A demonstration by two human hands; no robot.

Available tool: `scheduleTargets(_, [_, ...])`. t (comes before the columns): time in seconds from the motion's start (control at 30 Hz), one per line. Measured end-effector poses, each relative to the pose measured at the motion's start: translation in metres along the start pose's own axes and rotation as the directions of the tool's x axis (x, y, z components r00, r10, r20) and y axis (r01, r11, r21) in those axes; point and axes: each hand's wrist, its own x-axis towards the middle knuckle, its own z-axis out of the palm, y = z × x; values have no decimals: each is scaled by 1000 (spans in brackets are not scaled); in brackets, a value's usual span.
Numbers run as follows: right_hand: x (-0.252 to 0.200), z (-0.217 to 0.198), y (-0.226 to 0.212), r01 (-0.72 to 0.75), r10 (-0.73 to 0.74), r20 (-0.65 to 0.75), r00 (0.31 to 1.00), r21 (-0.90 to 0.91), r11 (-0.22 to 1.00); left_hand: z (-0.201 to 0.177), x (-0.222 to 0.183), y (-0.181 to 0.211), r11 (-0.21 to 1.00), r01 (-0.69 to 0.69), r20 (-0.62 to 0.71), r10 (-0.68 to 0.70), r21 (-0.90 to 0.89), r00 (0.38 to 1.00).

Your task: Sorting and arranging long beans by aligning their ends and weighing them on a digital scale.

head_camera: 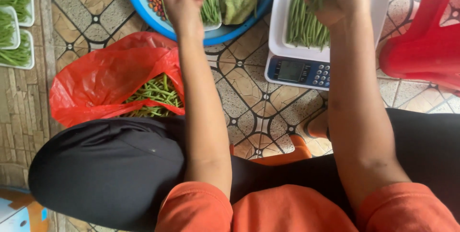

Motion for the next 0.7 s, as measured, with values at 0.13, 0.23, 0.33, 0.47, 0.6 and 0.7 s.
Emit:
scheduleTargets(0.13, [-15,42,47,-96,95,90,991,3,995,-56,46,-15,987,140,-333,-105,83,937])
scheduleTargets(0.23, [-41,75,80,-158,164,11,986,-213,964,-81,68,-52,973,160,-415,-78,166,906])
scheduleTargets(0.33, [-29,80,118,-280,286,5,958,-189,941,-105,88,-96,796,357,-413,-149,488,898])
scheduleTargets(0.47, [1,74,162,-302,277,-119,953,-373,877,-102,92,-127,532,221,-212,-80,818,974])
scheduleTargets(0.6, [32,78,187,-291,250,-152,956,-415,862,-47,55,-96,331,235,-143,-278,914,950])
scheduleTargets(0.7, [55,85,196,-277,209,-204,956,-410,869,-46,65,-121,256,225,-163,-242,940,956])
